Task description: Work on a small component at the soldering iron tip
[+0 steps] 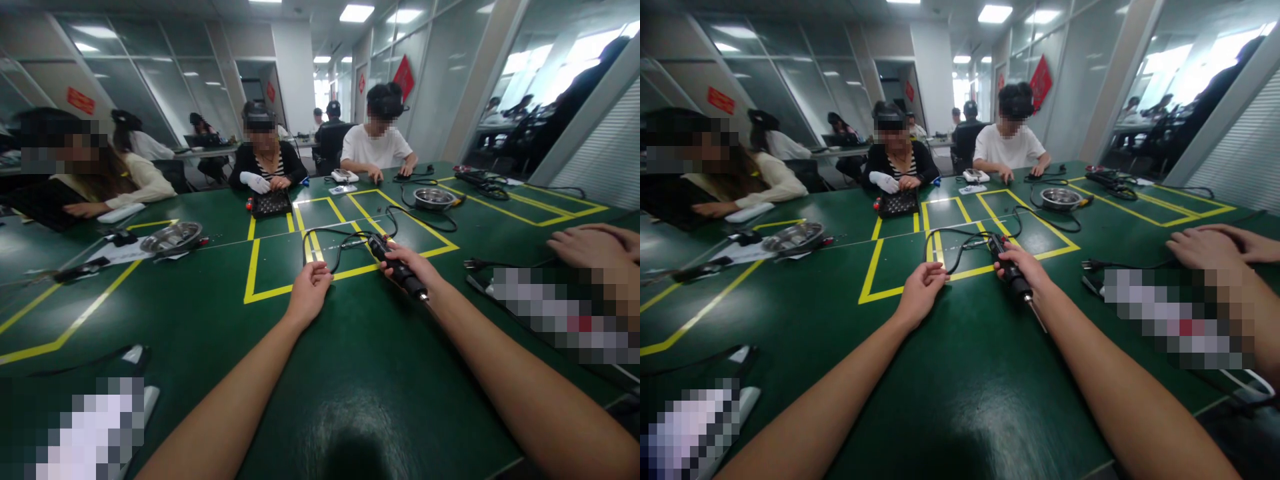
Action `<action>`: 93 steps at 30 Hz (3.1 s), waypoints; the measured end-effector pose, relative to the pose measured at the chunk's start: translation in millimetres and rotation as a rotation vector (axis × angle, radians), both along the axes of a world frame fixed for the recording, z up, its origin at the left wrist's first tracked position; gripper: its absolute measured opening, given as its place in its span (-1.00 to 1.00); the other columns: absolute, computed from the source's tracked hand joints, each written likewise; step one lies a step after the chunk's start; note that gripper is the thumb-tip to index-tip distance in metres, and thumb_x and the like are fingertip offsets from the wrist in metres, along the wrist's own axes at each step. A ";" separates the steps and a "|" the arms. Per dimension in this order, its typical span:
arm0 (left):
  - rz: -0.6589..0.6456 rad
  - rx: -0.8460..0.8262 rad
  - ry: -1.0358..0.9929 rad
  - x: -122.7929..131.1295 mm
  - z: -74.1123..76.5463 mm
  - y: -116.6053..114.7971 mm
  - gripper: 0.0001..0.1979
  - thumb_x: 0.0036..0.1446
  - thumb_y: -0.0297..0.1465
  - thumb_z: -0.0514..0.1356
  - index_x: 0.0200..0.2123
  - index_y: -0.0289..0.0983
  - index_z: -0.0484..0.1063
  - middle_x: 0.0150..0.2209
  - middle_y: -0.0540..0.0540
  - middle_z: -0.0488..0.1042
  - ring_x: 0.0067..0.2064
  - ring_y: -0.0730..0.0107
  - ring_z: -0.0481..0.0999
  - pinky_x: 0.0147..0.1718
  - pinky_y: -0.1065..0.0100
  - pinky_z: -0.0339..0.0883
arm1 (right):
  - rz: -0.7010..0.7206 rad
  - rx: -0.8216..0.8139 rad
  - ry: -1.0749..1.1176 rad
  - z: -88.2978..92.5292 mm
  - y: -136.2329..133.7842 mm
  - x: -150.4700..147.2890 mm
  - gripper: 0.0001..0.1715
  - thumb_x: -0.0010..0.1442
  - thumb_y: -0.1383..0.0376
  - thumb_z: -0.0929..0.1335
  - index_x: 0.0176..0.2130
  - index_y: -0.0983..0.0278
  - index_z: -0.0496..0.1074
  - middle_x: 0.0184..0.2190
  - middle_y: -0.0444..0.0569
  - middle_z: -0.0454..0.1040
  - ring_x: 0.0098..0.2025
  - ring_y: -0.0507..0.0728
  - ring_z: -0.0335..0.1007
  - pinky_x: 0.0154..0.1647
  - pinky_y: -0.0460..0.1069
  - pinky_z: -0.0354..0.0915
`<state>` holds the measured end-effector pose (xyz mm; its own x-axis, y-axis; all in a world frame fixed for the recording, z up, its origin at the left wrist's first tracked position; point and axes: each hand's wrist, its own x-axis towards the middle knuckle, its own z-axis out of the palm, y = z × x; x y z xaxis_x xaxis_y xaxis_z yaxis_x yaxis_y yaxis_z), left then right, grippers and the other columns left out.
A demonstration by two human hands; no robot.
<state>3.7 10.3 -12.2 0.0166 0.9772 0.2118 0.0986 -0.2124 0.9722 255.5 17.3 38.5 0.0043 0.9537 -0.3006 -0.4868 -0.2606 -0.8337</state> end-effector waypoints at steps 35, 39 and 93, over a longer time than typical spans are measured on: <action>-0.043 0.040 -0.083 3.3 5.6 -7.8 -0.64 0.21 -0.13 0.26 -0.08 -0.25 0.37 -0.21 -0.10 0.51 -0.29 0.32 0.62 -0.38 0.34 0.51 | 0.314 0.776 -1.683 -0.2 -67.2 -61.7 -0.27 0.23 0.36 0.29 0.36 0.10 0.25 0.40 0.13 0.09 0.05 0.32 0.50 -0.02 0.18 0.45; -0.070 0.028 -0.208 0.5 7.7 -4.3 -0.67 0.18 -0.16 0.29 -0.12 -0.26 0.40 -0.18 -0.08 0.51 -0.24 0.33 0.60 -0.28 0.30 0.55 | 0.298 0.809 -1.625 -1.3 -67.7 -61.1 -0.24 0.23 0.37 0.30 0.38 0.10 0.23 0.40 0.13 0.08 0.10 0.32 0.45 0.05 0.20 0.42; -0.249 -0.254 -0.600 -2.6 10.5 -4.1 -0.72 0.23 -0.31 0.24 -0.08 -0.38 0.50 -0.09 -0.26 0.61 -0.14 0.21 0.62 -0.08 0.17 0.46 | 0.332 0.644 -1.129 -8.7 -62.1 -68.2 -0.31 0.20 0.25 0.42 0.26 0.36 0.25 0.06 0.15 0.50 0.02 0.24 0.46 0.10 0.13 0.32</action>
